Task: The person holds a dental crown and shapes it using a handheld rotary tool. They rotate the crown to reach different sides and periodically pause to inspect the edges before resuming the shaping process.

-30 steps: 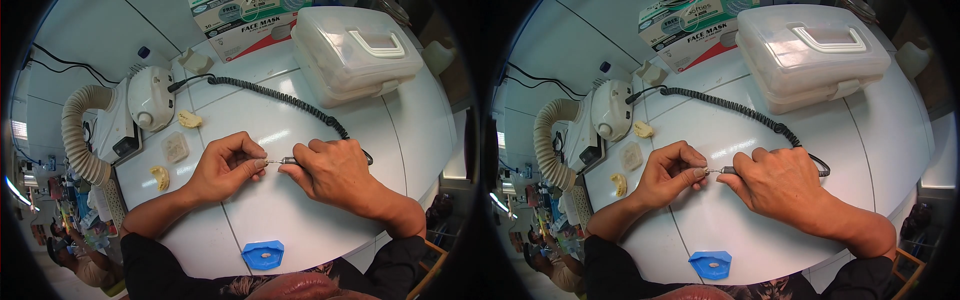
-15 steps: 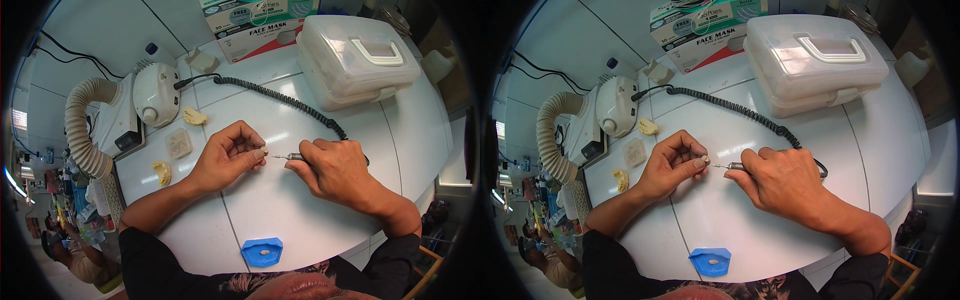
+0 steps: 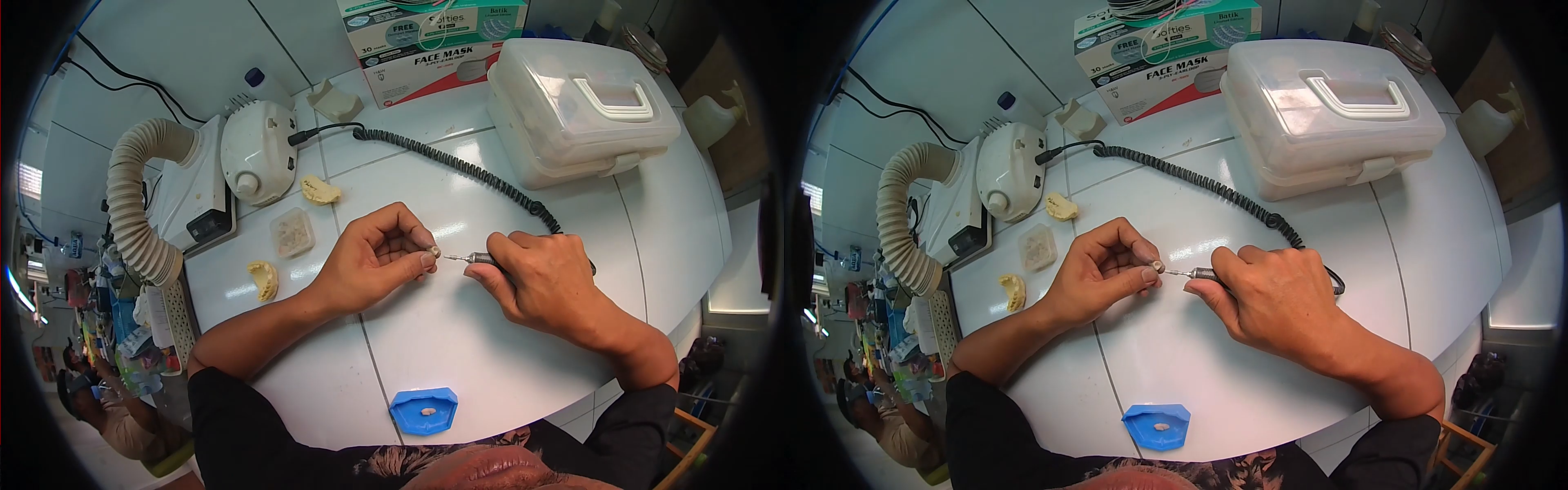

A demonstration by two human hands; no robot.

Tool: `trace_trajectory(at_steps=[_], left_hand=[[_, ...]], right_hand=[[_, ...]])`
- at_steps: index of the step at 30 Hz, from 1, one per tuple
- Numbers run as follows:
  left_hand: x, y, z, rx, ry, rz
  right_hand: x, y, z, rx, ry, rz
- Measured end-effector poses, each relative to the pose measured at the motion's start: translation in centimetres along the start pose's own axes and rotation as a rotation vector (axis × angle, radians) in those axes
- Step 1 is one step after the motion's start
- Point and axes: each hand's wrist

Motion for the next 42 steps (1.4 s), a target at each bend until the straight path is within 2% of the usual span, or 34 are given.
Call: trace_trajectory(at_steps=[7, 10, 13, 22, 28, 37, 40, 42], left_hand=[[-0.04, -0.08, -0.04, -0.014, -0.011, 0.000], [-0.20, 0.26, 0.71, 0.104, 0.023, 0.032], [-0.45, 0.31, 0.57, 0.221, -0.068, 0.080], [-0.43, 0.86, 0.34, 0.315, -0.104, 0.100], [-0.41, 0.26, 0.85, 0.164, -0.033, 0.099], [-0.48, 0.74, 0.66, 0.162, -0.070, 0.045], [-0.28, 0.13, 0.20, 0.211, -0.114, 0.099], [-0.35, 0.52, 0.29, 0.195, -0.101, 0.052]], right_hand=[[0.02, -0.06, -0.08, 0.002, -0.021, 0.012], [0.02, -0.02, -0.14, 0.002, -0.025, 0.012], [0.00, 0.15, -0.11, -0.005, -0.021, 0.006], [0.06, 0.25, -0.33, 0.020, -0.036, 0.016], [0.11, 0.20, -0.35, 0.015, -0.048, 0.026], [0.14, 0.23, -0.33, 0.013, -0.039, 0.022], [0.14, 0.25, -0.19, 0.011, -0.029, 0.024], [0.14, 0.21, -0.11, -0.003, -0.021, 0.028]])
Point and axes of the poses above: each hand's wrist, its own x-axis towards the middle knuckle, its own z-axis out of the palm, y = z × x, and after that the axes turned 1 degree about -z, right-handed
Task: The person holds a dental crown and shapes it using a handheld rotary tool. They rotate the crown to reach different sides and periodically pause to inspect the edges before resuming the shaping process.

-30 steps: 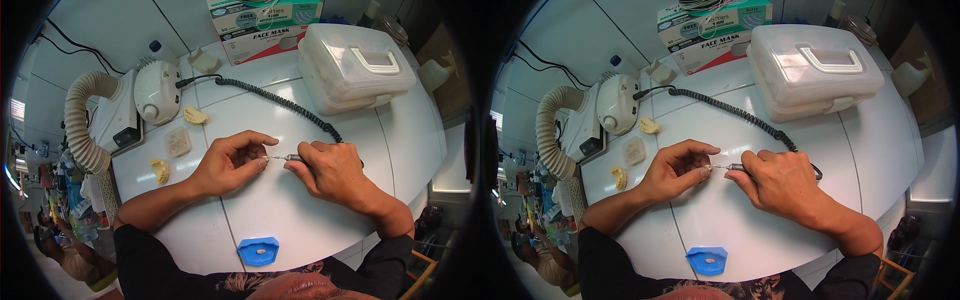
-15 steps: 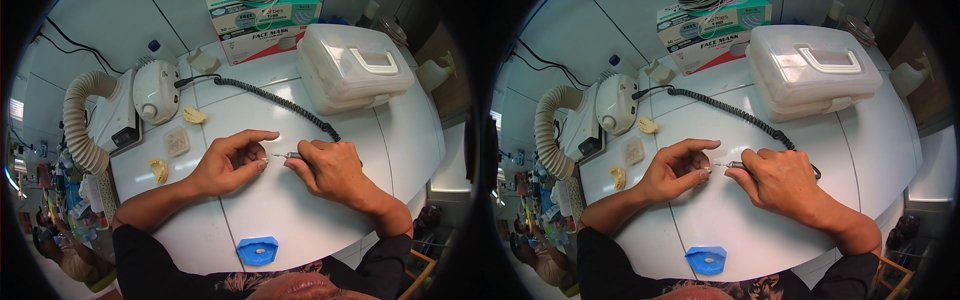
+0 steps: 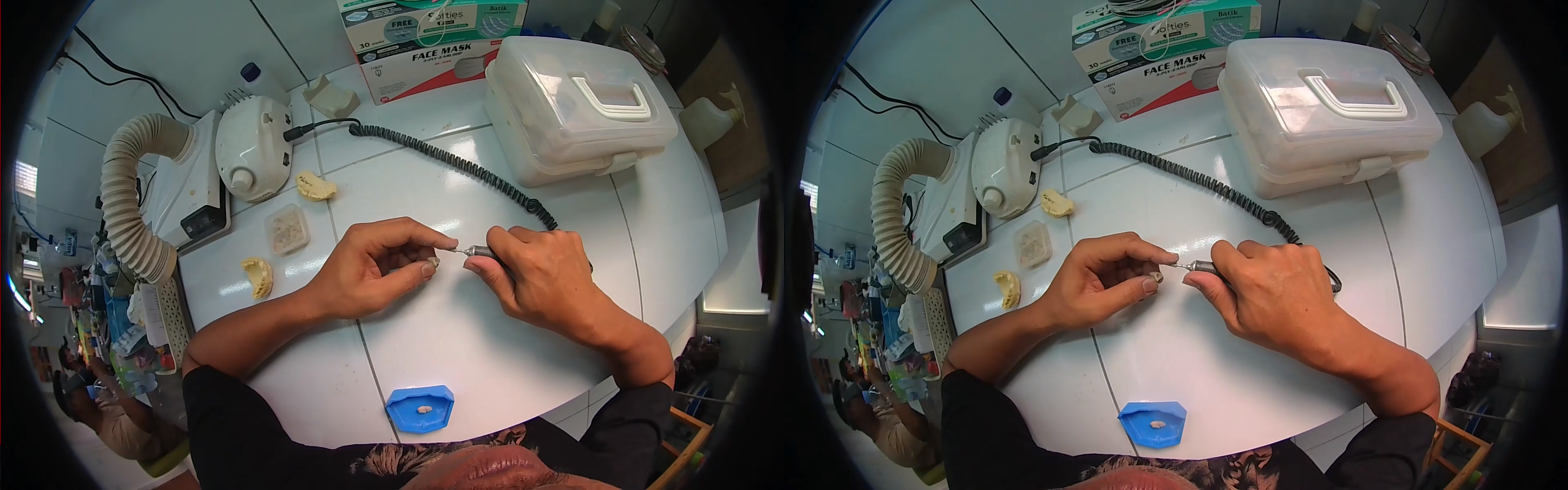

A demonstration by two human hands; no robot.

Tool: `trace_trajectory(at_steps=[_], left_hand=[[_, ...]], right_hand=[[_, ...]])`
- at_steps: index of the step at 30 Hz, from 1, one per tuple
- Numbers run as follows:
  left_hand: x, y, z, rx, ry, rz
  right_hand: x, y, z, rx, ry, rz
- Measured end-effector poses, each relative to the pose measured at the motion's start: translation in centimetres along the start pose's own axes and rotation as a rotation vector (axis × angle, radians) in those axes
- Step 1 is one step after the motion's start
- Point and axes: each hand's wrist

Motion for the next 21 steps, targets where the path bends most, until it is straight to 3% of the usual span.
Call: trace_trajectory(at_steps=[12, 21], left_hand=[[0.03, 0.59, 0.03, -0.064, 0.022, -0.061], [0.15, 0.46, -0.19, -0.096, -0.024, -0.057]], right_hand=[[-0.10, 0.11, 0.19, -0.017, 0.017, -0.019], [0.03, 0.19, 0.81, -0.096, 0.224, -0.100]])
Point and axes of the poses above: each hand's wrist, its own x-axis towards the middle knuckle, its own z-axis out of the palm, y = z × x, and after that the axes turned 1 degree about -z, right-handed
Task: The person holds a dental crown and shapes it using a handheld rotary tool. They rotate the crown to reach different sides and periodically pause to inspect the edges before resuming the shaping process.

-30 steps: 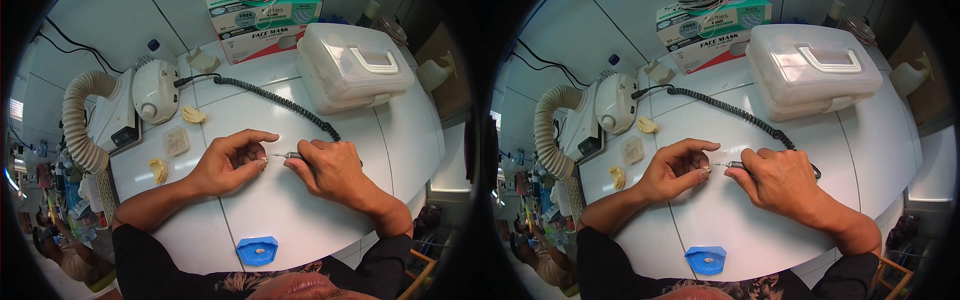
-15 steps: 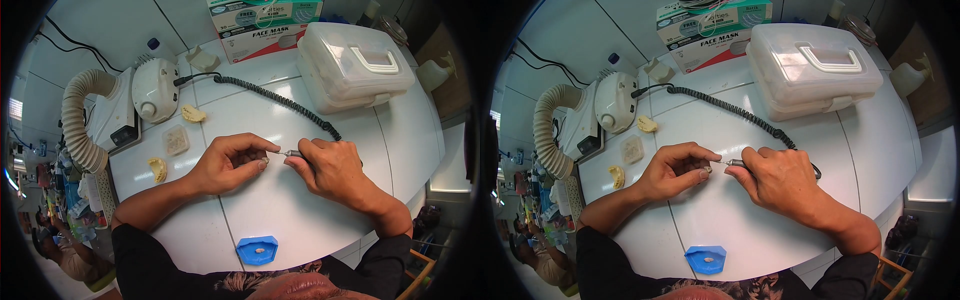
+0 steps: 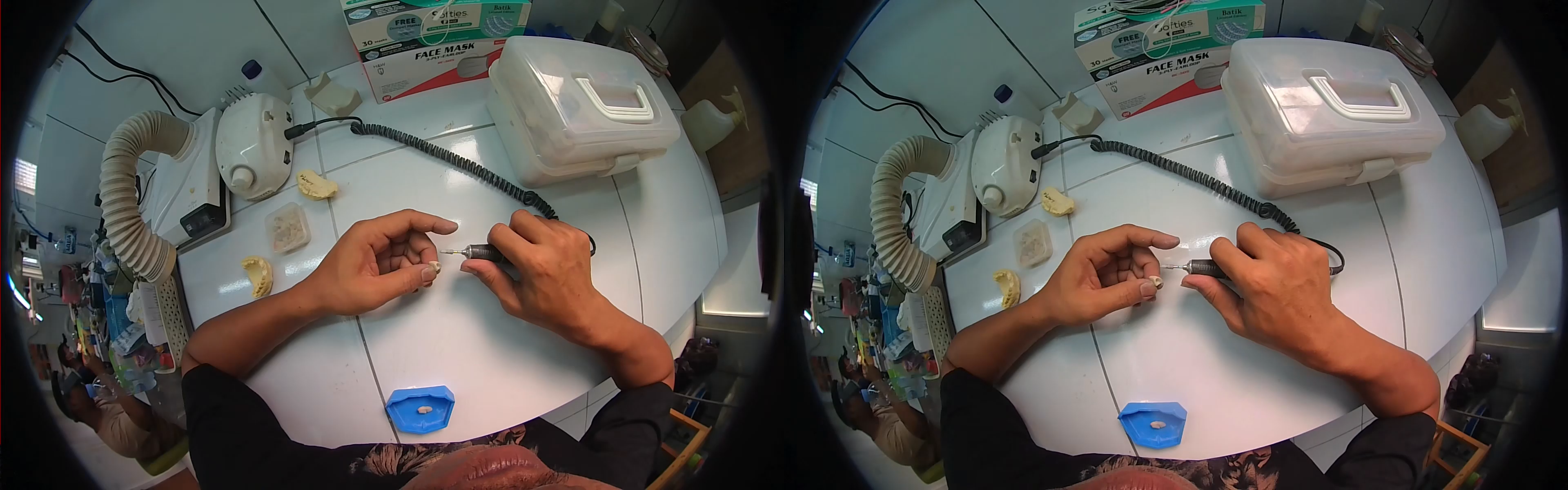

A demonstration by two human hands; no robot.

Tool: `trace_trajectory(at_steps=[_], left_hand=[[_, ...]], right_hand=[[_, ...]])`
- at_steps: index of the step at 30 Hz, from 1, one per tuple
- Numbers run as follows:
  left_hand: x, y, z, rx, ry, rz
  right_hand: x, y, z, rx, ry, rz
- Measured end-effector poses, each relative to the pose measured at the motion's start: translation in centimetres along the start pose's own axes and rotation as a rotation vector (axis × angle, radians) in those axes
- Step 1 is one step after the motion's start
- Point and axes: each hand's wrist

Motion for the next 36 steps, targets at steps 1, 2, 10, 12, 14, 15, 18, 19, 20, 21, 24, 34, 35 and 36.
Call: trace_trajectory(at_steps=[1, 2, 10, 12, 14, 15, 18, 19, 20, 21, 24, 34, 35, 36], left_hand=[[0.0, 0.1, 0.0, 0.000, -0.005, 0.001], [0.0, 0.2, 0.0, -0.004, -0.006, -0.012], [-0.1, 0.3, -0.3, 0.044, -0.039, -0.051], [-0.1, 0.3, -0.3, 0.030, -0.029, -0.023], [0.0, 0.2, -0.1, -0.013, -0.008, 0.005], [0.0, 0.1, 0.0, -0.051, 0.008, 0.018], [0.0, 0.3, 0.1, -0.086, 0.015, 0.023], [0.0, 0.3, 0.1, -0.084, 0.010, 0.019], [0.0, 0.2, -0.1, -0.034, -0.013, 0.013], [0.0, 0.1, -0.4, 0.017, -0.037, 0.008], [0.0, -0.1, -0.5, 0.042, -0.040, -0.001], [0.2, -0.8, -0.9, -0.128, 0.049, -0.004], [0.2, -0.9, -0.9, -0.121, 0.051, -0.003], [0.2, -0.9, -0.9, -0.113, 0.051, -0.002]], right_hand=[[0.1, 0.0, 0.0, -0.006, 0.003, 0.008], [0.1, 0.1, -0.1, -0.012, 0.006, 0.017], [0.2, 0.2, 0.0, -0.023, 0.018, 0.034], [0.2, 0.3, 0.1, -0.015, 0.014, 0.040], [0.2, 0.4, 0.0, -0.016, 0.007, 0.056], [0.2, 0.5, 0.0, -0.017, 0.002, 0.065], [0.2, 0.4, 0.0, -0.022, 0.014, 0.054], [0.2, 0.4, 0.0, -0.022, 0.013, 0.054], [0.2, 0.5, 0.1, -0.022, 0.012, 0.054], [0.2, 0.5, 0.1, -0.022, 0.011, 0.054], [0.2, 0.4, 0.0, -0.011, 0.018, 0.025], [0.2, 0.3, 0.1, 0.060, 0.015, 0.019], [0.2, 0.3, 0.1, 0.069, 0.013, 0.017], [0.2, 0.2, 0.1, 0.078, 0.011, 0.016]])
Point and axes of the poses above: each hand's wrist, its own x-axis towards the middle knuckle, its own z-axis out of the palm, y = z × x, and after that the axes turned 1 degree about -z, right-handed
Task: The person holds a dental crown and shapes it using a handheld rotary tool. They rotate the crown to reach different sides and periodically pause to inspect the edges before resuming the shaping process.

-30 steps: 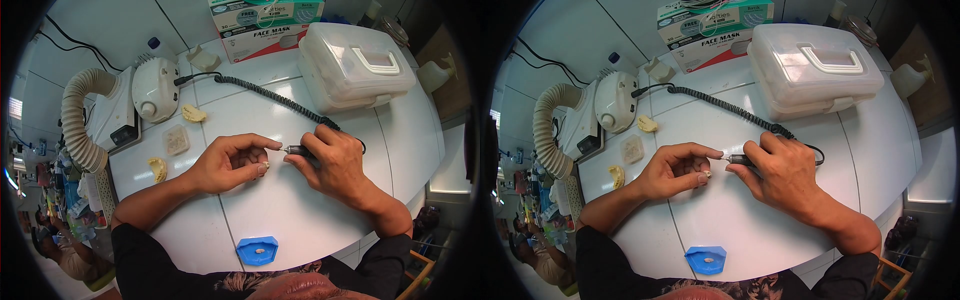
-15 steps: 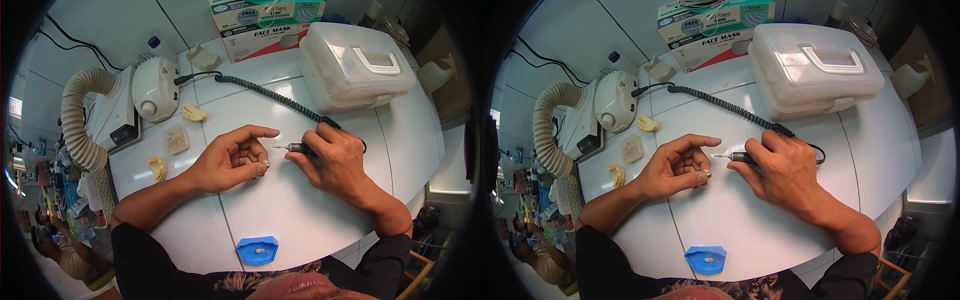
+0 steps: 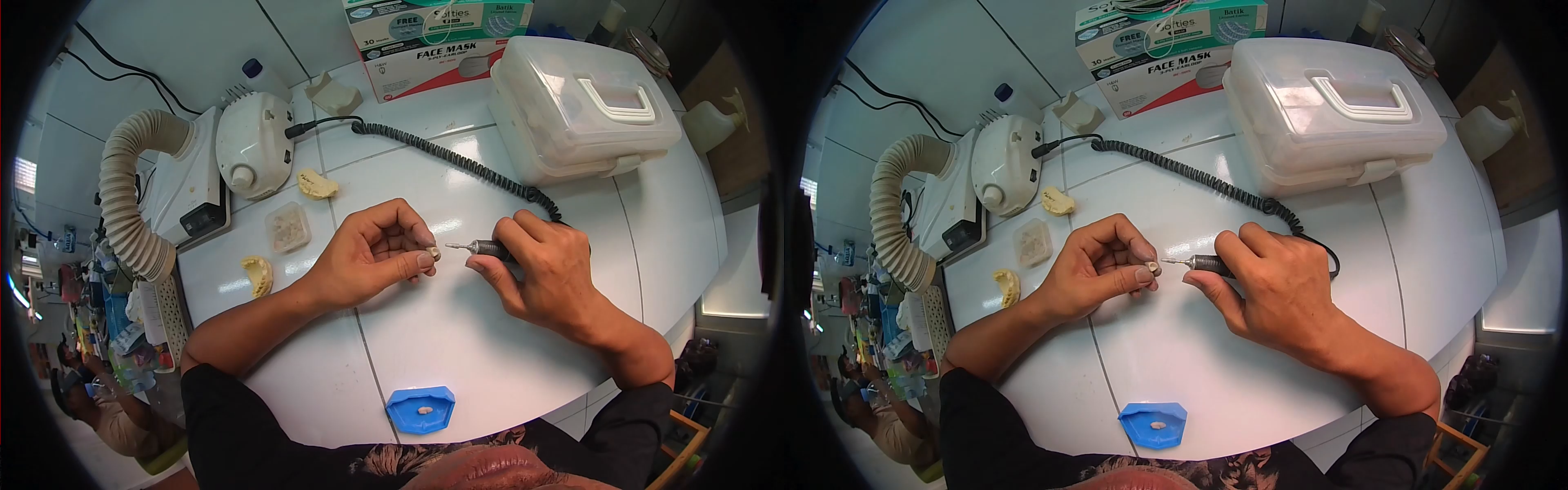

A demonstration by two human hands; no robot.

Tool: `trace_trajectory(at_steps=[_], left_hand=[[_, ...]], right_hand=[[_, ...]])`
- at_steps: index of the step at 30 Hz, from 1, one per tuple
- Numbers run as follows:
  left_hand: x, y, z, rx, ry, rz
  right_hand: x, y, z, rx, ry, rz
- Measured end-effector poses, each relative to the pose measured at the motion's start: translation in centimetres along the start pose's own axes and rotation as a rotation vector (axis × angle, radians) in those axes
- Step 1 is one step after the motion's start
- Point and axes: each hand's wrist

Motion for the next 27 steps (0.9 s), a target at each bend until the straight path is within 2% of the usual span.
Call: trace_trajectory(at_steps=[19, 27], left_hand=[[-0.3, 0.3, 0.5, 0.035, 0.025, -0.032], [-0.4, -0.3, 1.1, 0.052, 0.083, 0.014]], right_hand=[[-0.2, -0.5, 0.0, -0.036, -0.074, -0.043], [-0.4, -0.9, 0.0, -0.046, -0.104, -0.015]])
Point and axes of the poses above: each hand's wrist, its own x-axis towards the middle knuckle, its own z-axis out of the palm, y = z × x, and after that the axes turned 1 degree about -z, right-handed
